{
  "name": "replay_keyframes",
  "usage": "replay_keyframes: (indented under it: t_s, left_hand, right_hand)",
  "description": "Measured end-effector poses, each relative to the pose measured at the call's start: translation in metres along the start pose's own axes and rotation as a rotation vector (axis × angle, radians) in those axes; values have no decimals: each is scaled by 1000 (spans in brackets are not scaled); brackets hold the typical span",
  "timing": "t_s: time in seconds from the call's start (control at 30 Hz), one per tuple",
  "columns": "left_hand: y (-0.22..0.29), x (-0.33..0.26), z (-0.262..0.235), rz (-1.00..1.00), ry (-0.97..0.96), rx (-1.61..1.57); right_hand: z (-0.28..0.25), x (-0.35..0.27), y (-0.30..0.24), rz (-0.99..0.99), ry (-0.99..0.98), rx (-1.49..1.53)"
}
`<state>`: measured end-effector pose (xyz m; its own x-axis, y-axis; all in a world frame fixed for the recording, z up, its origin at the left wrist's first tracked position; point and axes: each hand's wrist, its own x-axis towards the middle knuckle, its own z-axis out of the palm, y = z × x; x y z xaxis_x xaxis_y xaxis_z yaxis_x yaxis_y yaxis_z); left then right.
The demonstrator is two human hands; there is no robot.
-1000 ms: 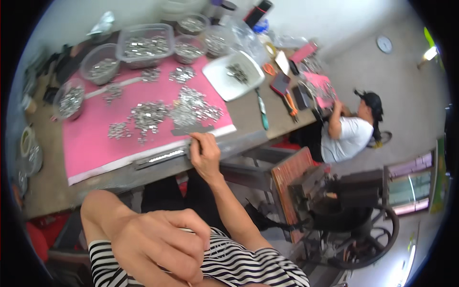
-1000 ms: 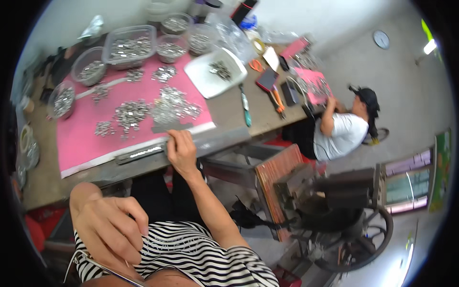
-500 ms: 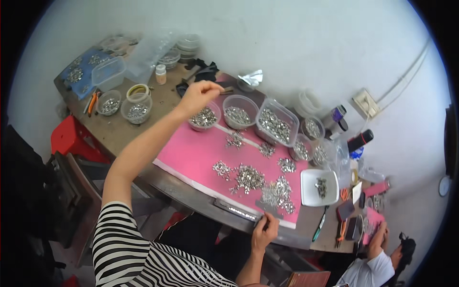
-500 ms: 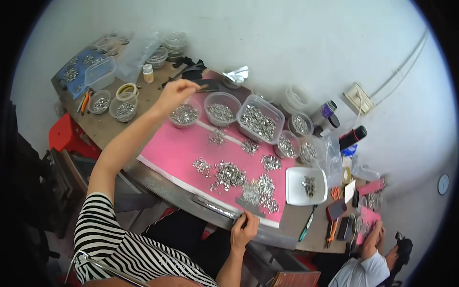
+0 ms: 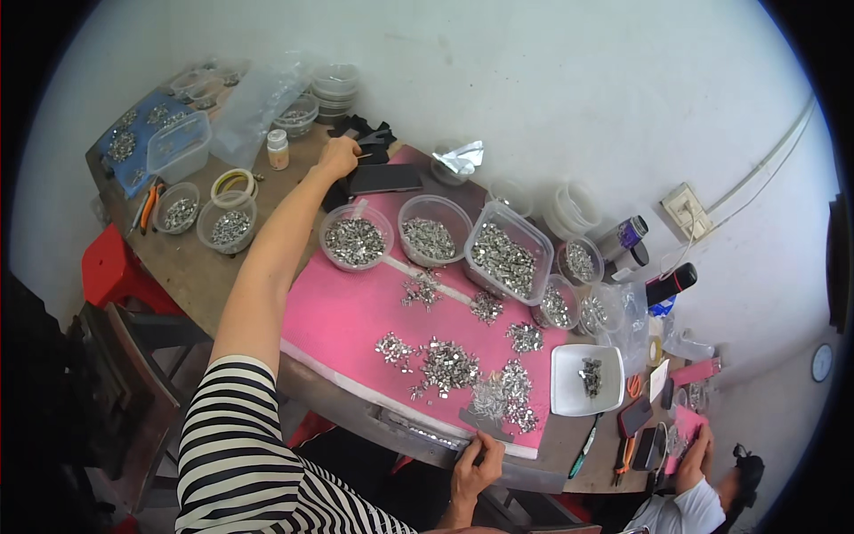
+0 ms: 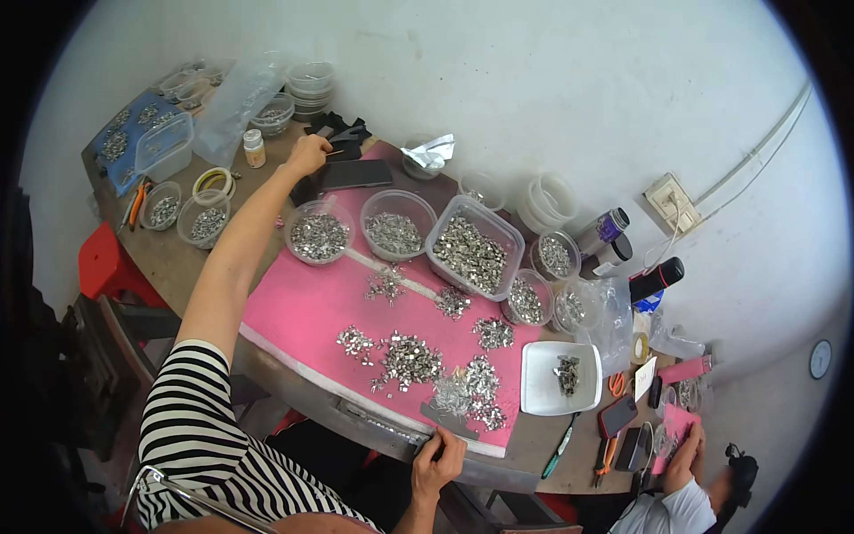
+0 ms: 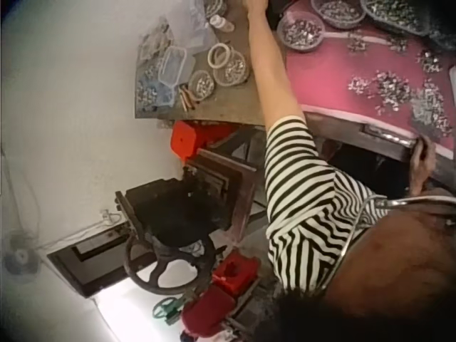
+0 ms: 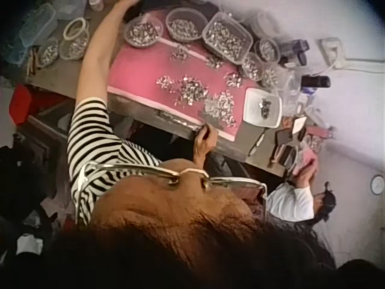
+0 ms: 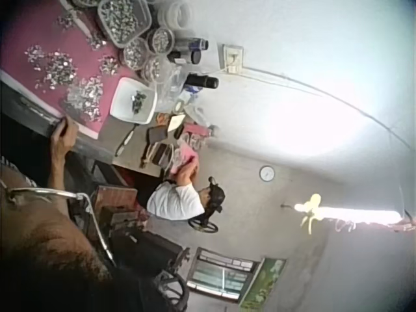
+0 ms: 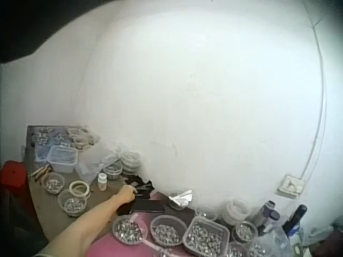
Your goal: The person repeatedly arranges small metal pieces into a metal holder on a workbench, inserts the holder into a manual press machine, and turns the wheel to press the pieces.
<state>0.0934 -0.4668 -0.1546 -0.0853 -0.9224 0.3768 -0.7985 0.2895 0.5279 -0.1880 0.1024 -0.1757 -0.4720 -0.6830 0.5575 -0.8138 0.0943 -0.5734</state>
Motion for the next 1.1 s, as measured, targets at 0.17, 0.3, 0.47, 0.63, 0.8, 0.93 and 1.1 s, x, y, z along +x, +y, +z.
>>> replay_keyframes:
  t_s: [0.17,0.3,0.47,0.63,0.8,0.93,1.1]
  left_hand:
    - [-11,-9,-6,179,28,-132]
    - [63,-55,-60,338,-65,-461]
    - [149,-248,-119,413,-218,-613]
    - [176,-403,-103,459,-165,-602]
    - [193,-445,-85,465,-45,-511]
    - [187,-433,-77,434,-49,-544]
    - [159,-419,-75,331,28,-516]
  right_hand:
    - [4,0,3,-22,-8,7]
    - [3,10,1,10,3,23]
    - [9,15,3,17,7,101]
    - [1,6,15,194,-33,340]
    - [-1,3,17,200,-98,476]
    - [-4,5,16,152,-106,428]
    - [-11,30,-1,4,-143,332]
